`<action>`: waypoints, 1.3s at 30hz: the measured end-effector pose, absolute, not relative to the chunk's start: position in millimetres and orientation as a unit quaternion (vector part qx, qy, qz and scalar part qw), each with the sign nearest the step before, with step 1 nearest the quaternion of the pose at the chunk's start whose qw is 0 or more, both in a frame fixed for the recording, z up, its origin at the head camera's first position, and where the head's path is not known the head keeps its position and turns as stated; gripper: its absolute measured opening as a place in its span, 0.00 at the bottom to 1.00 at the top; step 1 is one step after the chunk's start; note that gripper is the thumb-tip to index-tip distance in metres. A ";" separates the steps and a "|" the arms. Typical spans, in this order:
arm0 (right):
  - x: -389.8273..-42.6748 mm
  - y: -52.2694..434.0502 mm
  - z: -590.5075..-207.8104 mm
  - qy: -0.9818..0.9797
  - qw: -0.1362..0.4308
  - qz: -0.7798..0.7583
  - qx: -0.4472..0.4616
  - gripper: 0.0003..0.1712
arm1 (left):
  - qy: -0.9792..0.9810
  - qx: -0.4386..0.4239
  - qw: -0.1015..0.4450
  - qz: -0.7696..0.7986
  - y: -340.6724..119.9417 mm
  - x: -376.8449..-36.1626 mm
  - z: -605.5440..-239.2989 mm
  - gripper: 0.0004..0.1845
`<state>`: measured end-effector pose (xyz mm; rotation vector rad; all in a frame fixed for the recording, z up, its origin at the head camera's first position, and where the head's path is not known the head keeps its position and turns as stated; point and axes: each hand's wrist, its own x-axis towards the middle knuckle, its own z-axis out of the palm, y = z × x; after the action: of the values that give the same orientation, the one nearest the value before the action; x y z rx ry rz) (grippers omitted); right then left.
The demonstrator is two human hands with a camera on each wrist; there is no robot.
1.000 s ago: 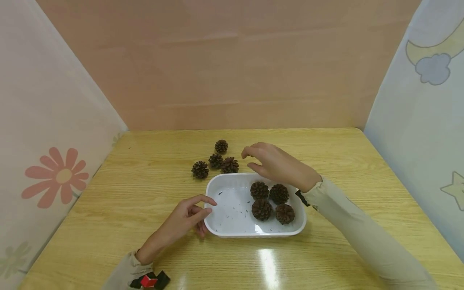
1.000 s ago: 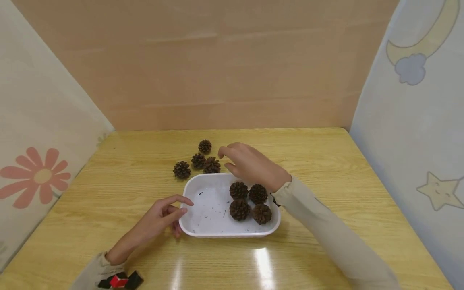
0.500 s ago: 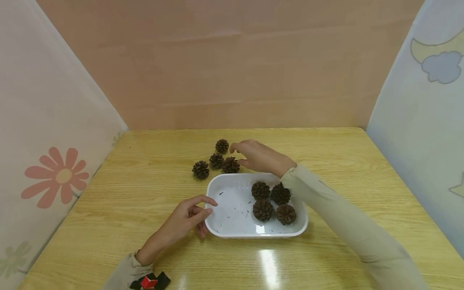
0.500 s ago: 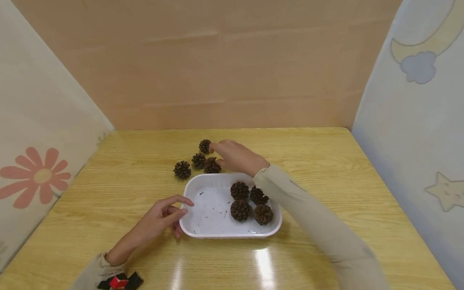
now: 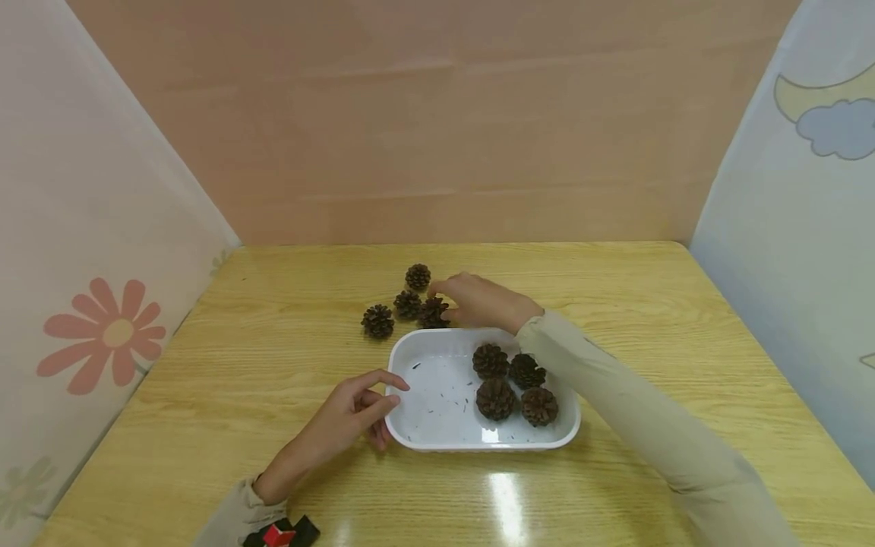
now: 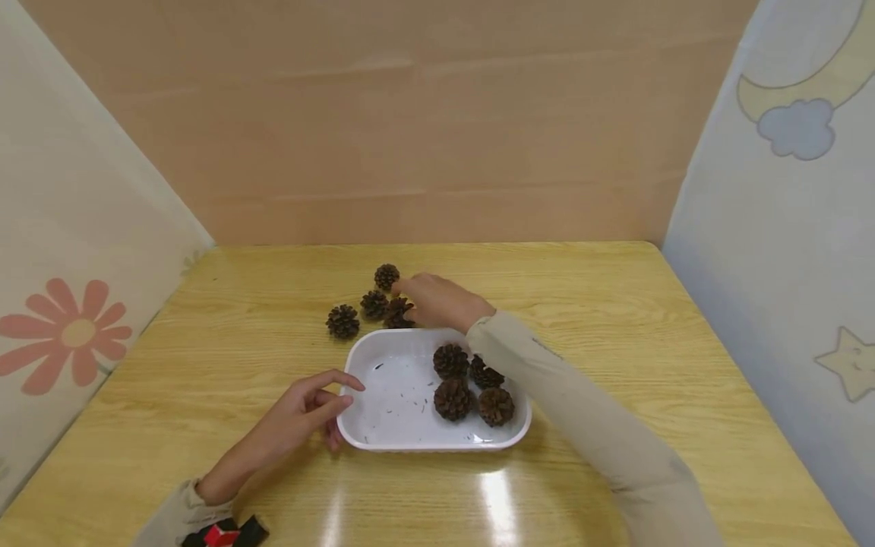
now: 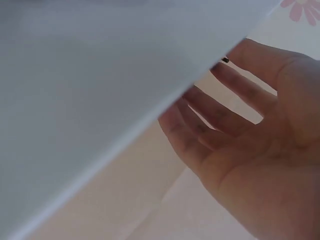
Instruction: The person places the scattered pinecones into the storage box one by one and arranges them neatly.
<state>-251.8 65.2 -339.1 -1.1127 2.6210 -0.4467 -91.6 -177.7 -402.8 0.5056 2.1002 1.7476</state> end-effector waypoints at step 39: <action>-256.8 64.1 -343.0 0.908 0.130 -0.122 -0.379 0.23 | 0.746 0.179 0.178 0.616 -177.7 -91.8 -402.6 0.18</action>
<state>-256.8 64.1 -343.0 -1.1005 2.6391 -0.3541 -91.8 -177.7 -402.6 0.5079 2.1115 1.7427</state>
